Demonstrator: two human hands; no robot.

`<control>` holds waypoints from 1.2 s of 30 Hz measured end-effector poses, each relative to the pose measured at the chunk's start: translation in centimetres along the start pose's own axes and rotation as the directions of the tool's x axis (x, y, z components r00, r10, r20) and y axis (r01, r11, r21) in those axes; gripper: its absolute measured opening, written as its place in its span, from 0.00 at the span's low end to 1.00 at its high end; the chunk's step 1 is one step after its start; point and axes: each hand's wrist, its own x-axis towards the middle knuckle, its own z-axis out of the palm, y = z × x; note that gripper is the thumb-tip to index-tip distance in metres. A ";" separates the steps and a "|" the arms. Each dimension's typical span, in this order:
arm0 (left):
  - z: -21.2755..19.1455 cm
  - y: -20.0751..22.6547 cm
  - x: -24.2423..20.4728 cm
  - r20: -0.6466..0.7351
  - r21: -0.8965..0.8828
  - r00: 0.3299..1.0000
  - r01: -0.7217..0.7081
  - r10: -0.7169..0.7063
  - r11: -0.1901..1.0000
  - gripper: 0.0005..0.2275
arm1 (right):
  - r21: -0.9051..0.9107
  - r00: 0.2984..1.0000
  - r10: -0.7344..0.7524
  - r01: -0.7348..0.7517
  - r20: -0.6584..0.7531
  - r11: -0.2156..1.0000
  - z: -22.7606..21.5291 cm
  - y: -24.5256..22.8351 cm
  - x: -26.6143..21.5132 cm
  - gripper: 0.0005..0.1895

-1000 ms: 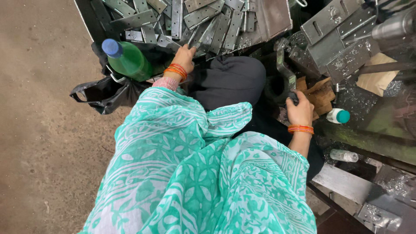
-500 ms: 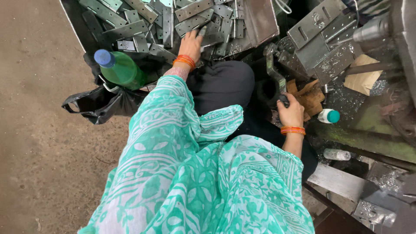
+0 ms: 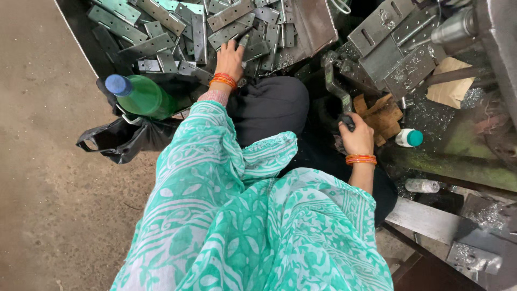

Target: The person operates a manual metal press to shape small metal brackets. They pick brackets from a bin, place them into the press, activate the lever, and return the finished pieces to the bin. The process is repeated continuously.

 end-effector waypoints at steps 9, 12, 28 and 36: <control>0.9 1.7 0.1 0.066 -0.059 0.998 0.001 0.003 0.998 0.23 | -0.021 1.000 0.026 -0.026 -0.001 0.999 -0.1 0.0 -0.1 0.22; 0.5 3.1 2.0 0.025 -0.254 0.981 0.194 -0.194 0.948 0.23 | 0.011 0.996 0.082 -0.083 0.019 0.997 -0.2 0.2 0.1 0.22; -3.1 31.9 10.0 -0.098 -0.438 0.790 -0.581 0.606 0.686 0.28 | -0.050 0.996 0.077 -0.074 0.050 0.996 0.1 1.4 0.7 0.27; -1.6 36.3 8.1 0.113 -0.226 0.771 -0.594 0.627 0.772 0.16 | -0.043 0.987 0.132 -0.129 0.087 0.991 0.3 2.0 0.7 0.29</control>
